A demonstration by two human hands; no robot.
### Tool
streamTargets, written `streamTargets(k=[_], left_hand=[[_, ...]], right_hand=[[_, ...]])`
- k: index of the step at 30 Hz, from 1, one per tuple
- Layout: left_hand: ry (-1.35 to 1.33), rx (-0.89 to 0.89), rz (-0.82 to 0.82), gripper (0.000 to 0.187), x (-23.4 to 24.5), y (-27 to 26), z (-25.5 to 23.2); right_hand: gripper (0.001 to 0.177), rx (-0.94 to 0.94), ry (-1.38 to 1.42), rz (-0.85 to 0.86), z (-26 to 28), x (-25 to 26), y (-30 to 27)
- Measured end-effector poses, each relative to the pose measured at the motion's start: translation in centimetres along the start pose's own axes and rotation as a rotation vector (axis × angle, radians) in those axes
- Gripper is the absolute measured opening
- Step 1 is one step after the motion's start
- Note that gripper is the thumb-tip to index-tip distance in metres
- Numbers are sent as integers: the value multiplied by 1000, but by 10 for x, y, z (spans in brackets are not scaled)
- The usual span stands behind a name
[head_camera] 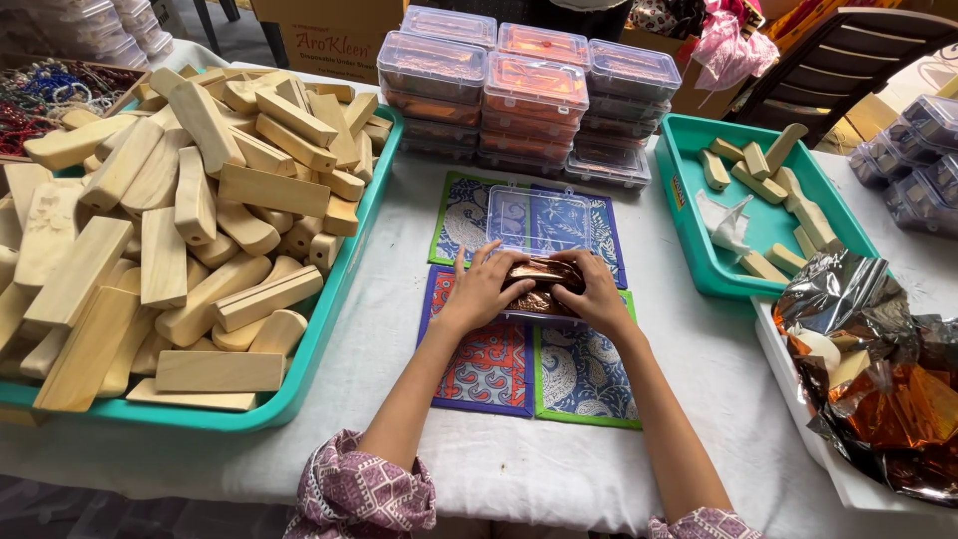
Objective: The person places a plastic container on a patterned mat and wraps a wooden piece in foil before placing it inside. They then wipe a wooden piece with a cloth and wrap it in foil.
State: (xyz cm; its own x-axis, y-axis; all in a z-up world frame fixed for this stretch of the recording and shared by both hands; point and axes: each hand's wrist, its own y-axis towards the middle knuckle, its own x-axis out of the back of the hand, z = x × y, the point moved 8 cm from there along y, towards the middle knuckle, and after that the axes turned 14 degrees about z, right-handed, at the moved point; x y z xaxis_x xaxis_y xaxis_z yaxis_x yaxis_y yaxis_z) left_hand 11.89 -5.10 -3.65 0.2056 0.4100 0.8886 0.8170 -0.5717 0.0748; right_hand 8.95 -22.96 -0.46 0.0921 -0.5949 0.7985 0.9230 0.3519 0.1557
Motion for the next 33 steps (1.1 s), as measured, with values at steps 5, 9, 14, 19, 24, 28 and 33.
streamTargets(k=[5,9,14,19,24,28,33], left_hand=[[-101,42,62,38,6,-2,-3],[-17,45,42,41,2,1,-2],[44,93,10,52,3,1,2],[122,137,19,55,4,1,5],[137,132,-4,44,-11,7,20],[124,124,-46,43,-3,5,13],[15,171,-131,41,14,-3,8]], right_hand=[[44,-11,-107,2,3,-2,-3],[40,-24,-154,41,10,-1,-5],[34,-2,-219,21,18,5,-13],[33,-110,-244,39,15,18,-21],[43,-145,-220,36,11,19,-25],[50,-103,-230,-12,26,25,-24],[66,-79,-430,-42,11,14,-18]])
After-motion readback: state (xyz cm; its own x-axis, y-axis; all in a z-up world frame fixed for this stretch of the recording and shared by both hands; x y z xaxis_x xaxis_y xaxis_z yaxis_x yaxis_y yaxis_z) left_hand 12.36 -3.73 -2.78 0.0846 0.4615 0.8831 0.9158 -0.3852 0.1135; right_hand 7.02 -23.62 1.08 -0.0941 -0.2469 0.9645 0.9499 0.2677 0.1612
